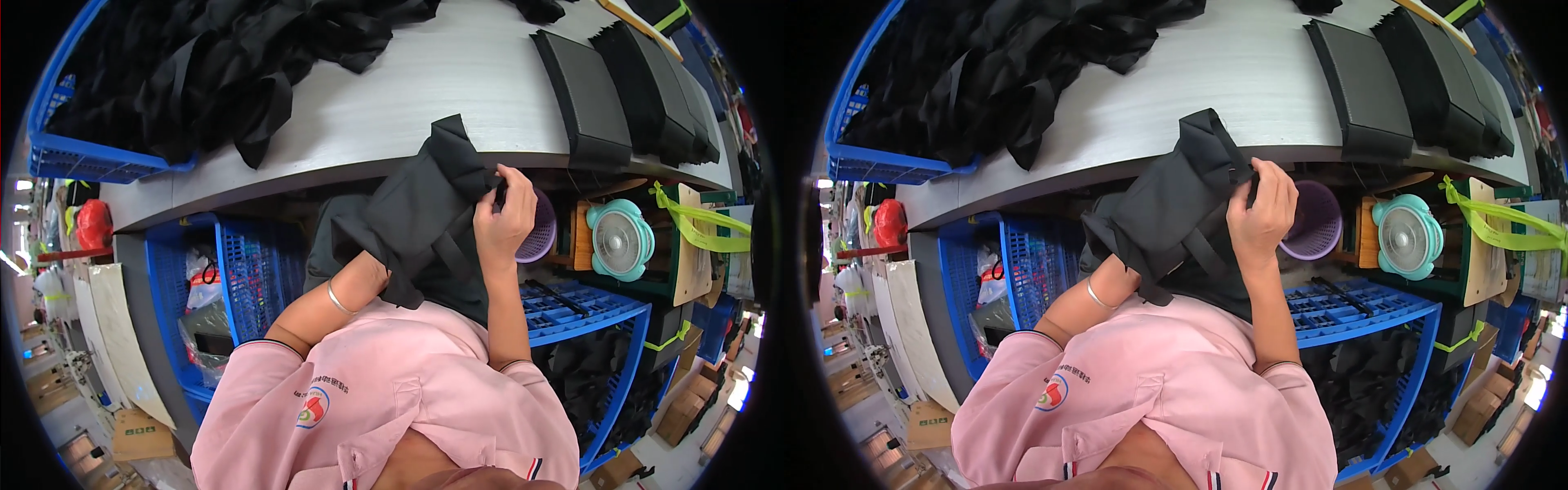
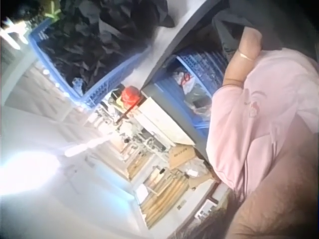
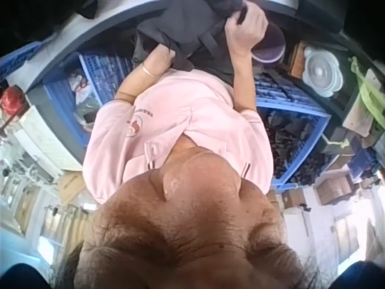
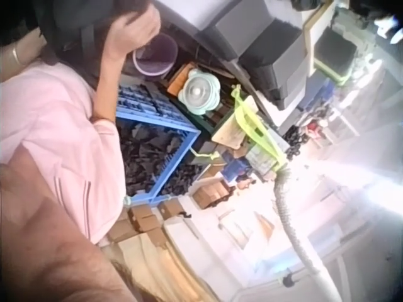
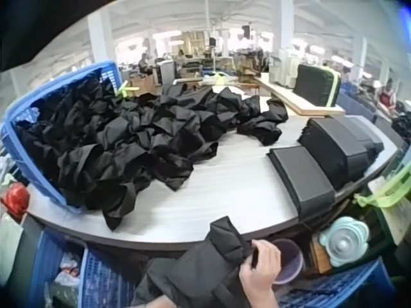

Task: Inspecting and sorting black fabric components at a workbench in a factory setting.

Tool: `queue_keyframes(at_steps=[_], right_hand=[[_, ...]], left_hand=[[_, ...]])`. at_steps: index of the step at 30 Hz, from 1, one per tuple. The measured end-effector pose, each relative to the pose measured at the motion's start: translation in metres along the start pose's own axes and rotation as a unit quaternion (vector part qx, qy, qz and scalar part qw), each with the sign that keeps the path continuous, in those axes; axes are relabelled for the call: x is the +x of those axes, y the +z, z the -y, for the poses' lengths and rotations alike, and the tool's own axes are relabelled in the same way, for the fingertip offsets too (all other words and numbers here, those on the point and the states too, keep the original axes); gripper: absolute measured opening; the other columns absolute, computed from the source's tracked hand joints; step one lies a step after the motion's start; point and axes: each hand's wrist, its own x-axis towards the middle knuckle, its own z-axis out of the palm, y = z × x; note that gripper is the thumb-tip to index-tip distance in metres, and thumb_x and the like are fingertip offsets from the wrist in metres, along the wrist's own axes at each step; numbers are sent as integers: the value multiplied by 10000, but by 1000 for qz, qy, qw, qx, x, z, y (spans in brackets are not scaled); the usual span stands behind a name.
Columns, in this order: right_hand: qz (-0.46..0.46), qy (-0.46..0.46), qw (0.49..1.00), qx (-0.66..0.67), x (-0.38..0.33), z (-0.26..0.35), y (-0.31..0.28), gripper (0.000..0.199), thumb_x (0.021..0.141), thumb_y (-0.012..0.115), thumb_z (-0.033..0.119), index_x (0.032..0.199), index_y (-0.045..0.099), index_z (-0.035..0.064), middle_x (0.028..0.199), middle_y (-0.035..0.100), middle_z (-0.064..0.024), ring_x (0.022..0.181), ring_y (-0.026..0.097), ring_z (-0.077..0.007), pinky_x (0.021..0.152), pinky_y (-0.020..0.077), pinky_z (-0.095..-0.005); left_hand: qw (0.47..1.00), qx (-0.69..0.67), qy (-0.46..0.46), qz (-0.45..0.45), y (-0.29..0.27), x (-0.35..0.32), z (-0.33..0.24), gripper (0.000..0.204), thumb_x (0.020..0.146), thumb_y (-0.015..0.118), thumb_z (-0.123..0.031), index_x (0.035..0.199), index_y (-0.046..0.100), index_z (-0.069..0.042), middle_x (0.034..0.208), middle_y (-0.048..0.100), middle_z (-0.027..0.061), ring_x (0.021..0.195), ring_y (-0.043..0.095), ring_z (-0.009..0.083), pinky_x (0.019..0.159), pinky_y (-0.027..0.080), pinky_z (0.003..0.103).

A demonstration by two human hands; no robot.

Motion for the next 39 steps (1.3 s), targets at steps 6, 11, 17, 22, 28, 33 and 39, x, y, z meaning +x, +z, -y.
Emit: queue_keyframes(at_steps=[6,11,17,22,28,33,39], right_hand=[[140,43,965,215,5,19,-12,316,730,653,-94,1025,680,17,1064,660,-114,1011,631,-284,915,473,-377],[333,10,816,473,27,-12,-43,148,696,734,15,827,668,-3,1172,612,-115,1269,510,-336,1142,297,-499],[264,61,872,407,83,-12,-44,144,850,667,64,836,572,-44,1247,553,-92,1006,535,-152,872,408,-247],[176,75,887,420,141,-26,17,178,981,601,109,1060,664,-37,1210,560,-60,901,568,-93,813,477,-255],[127,58,930,340,133,-45,53,617,1001,565,144,1523,259,24,1546,261,-163,1341,484,-298,1020,478,-368],[17,182,958,221,41,-15,5,130,996,556,60,978,645,-32,951,661,-73,858,636,-138,792,519,-266],[127,382,730,552,-16,8,30,317,910,694,57,1218,647,1,1080,686,-43,964,633,-113,883,492,-250]], left_hand=[[976,-163,-129,-66,-9,1,-3,494,979,534,-227,1420,470,-15,1456,490,118,1327,473,268,1137,348,390],[874,-364,-304,-105,-49,5,45,495,988,528,-207,1433,448,-6,1469,473,118,1328,466,252,1146,328,363],[681,-562,-439,-166,-66,32,51,497,998,520,-183,1447,421,5,1484,454,118,1329,457,233,1156,304,331],[684,-593,-417,-82,-51,26,48,515,1009,505,-164,1470,376,25,1508,424,129,1349,436,221,1163,285,317],[826,-492,-257,-100,-26,-5,30,430,979,570,-43,1390,469,36,1357,549,157,1208,573,210,1017,472,315],[906,-206,-189,-318,-58,-1,49,373,826,752,7,1165,597,-14,1151,617,73,876,571,87,710,488,200],[946,-267,-153,-106,-75,48,68,515,861,744,-138,1336,560,-60,1138,588,3,880,513,52,747,443,200]])
